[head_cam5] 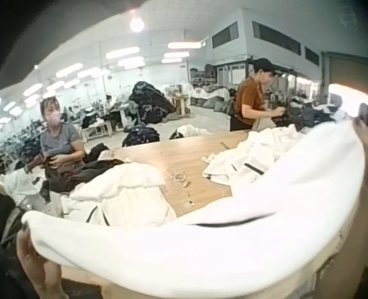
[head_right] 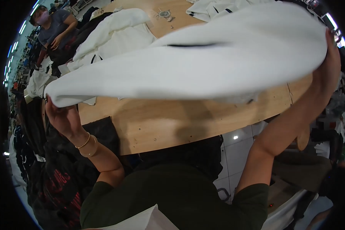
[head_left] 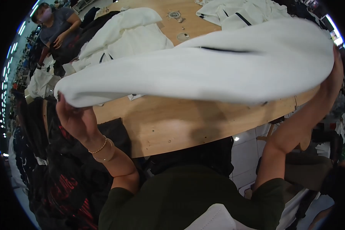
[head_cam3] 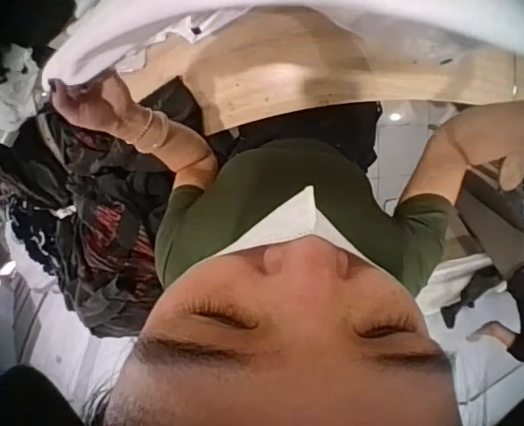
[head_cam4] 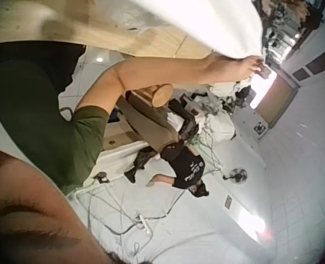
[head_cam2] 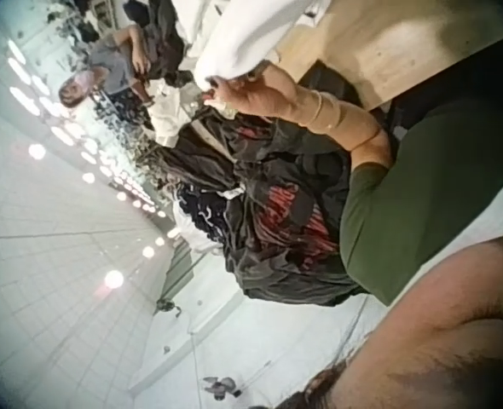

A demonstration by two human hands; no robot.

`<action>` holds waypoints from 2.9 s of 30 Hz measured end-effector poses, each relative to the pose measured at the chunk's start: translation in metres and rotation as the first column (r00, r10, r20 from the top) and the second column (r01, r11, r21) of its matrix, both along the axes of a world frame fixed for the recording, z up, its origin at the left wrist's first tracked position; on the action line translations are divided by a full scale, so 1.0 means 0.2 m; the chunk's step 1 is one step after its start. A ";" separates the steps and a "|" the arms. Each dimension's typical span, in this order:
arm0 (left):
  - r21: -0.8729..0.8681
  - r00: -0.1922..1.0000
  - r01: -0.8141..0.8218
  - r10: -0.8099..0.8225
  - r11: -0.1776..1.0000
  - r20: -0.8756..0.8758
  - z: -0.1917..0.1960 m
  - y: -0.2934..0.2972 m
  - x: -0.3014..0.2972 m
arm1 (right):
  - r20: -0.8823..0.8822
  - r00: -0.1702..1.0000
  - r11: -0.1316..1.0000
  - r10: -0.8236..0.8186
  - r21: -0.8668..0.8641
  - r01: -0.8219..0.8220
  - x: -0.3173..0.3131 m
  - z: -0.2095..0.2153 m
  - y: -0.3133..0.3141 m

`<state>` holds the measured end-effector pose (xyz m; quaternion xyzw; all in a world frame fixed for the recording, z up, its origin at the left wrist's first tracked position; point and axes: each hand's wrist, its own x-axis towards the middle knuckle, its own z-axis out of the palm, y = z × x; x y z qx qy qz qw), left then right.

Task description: Trimming excess threads and loose fabric from white athletic shorts using handheld thread snips.

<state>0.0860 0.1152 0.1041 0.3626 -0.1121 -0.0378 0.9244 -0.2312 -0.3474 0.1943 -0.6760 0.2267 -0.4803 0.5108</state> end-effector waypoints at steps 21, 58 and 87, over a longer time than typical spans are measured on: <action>0.677 0.973 0.129 0.040 0.725 -0.227 -0.86 -0.15 0.12 | -0.569 0.784 0.968 0.249 0.110 -0.228 0.57 -1.25 0.82; 0.666 0.980 0.197 -0.163 0.720 -0.113 -0.98 -0.15 0.36 | -0.593 0.802 0.996 0.070 0.091 -0.020 0.11 -1.46 0.87; 0.411 0.789 0.574 -0.613 0.708 -0.046 -0.72 -0.32 -0.13 | 0.127 0.692 0.551 0.710 0.512 -0.659 0.59 -1.14 1.18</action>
